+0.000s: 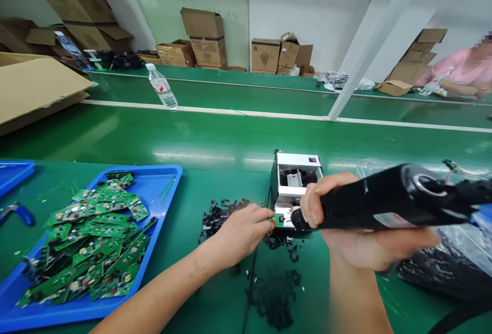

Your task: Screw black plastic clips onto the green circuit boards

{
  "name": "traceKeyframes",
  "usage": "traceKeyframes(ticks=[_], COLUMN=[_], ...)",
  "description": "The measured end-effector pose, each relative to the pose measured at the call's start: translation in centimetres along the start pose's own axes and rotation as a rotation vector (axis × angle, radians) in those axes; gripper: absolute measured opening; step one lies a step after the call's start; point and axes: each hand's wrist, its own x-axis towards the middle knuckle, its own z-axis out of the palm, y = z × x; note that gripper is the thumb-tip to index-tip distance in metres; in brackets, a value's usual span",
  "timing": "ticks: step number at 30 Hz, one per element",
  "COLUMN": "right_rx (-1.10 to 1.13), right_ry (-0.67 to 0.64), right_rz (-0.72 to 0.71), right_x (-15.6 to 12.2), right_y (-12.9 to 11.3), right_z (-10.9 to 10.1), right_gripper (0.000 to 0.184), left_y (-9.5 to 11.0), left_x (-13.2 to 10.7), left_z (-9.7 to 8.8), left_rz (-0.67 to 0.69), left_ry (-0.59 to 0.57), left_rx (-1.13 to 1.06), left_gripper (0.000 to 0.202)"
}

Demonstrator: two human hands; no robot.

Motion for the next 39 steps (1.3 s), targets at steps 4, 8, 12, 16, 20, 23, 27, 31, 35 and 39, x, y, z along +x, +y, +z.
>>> traceKeyframes(ticks=[4, 8, 12, 16, 20, 23, 27, 31, 35, 39], right_rx=[0.003, -0.021, -0.028, -0.019, 0.022, 0.030, 0.031, 0.042, -0.008, -0.056], right_ry=[0.041, 0.051, 0.022, 0.007, -0.036, -0.043, -0.051, -0.049, -0.020, 0.041], right_rz=[-0.020, -0.037, -0.035, -0.035, -0.007, -0.006, -0.011, 0.007, -0.055, -0.078], right_x=[1.5, 2.1, 2.1, 2.1, 2.2, 2.2, 2.2, 2.0, 1.4, 0.4], right_y=[0.7, 1.9, 2.6, 2.9, 3.2, 3.4, 3.8, 3.9, 3.0, 1.5], right_z=[1.5, 1.9, 1.8, 1.6, 1.5, 1.6, 1.9, 1.8, 0.9, -0.7], right_gripper=[0.068, 0.073, 0.074, 0.073, 0.073, 0.074, 0.073, 0.074, 0.080, 0.080], left_y=[0.0, 0.2, 0.2, 0.2, 0.3, 0.3, 0.2, 0.2, 0.4, 0.6], left_x=[0.0, 0.2, 0.3, 0.3, 0.3, 0.3, 0.4, 0.4, 0.4, 0.4], left_z=[0.0, -0.1, -0.1, 0.0, -0.1, -0.1, 0.0, -0.2, -0.6, -0.8], left_rz=[-0.004, -0.001, -0.003, -0.003, -0.007, -0.009, -0.013, -0.018, -0.036, -0.052], left_ry=[0.010, 0.000, -0.006, -0.011, -0.008, -0.006, -0.005, -0.014, -0.037, -0.071], left_rx=[-0.006, -0.009, 0.010, 0.021, 0.027, 0.032, 0.027, 0.017, 0.014, 0.019], left_gripper=[0.021, 0.021, 0.021, 0.022, 0.021, 0.021, 0.021, 0.022, 0.022, 0.019])
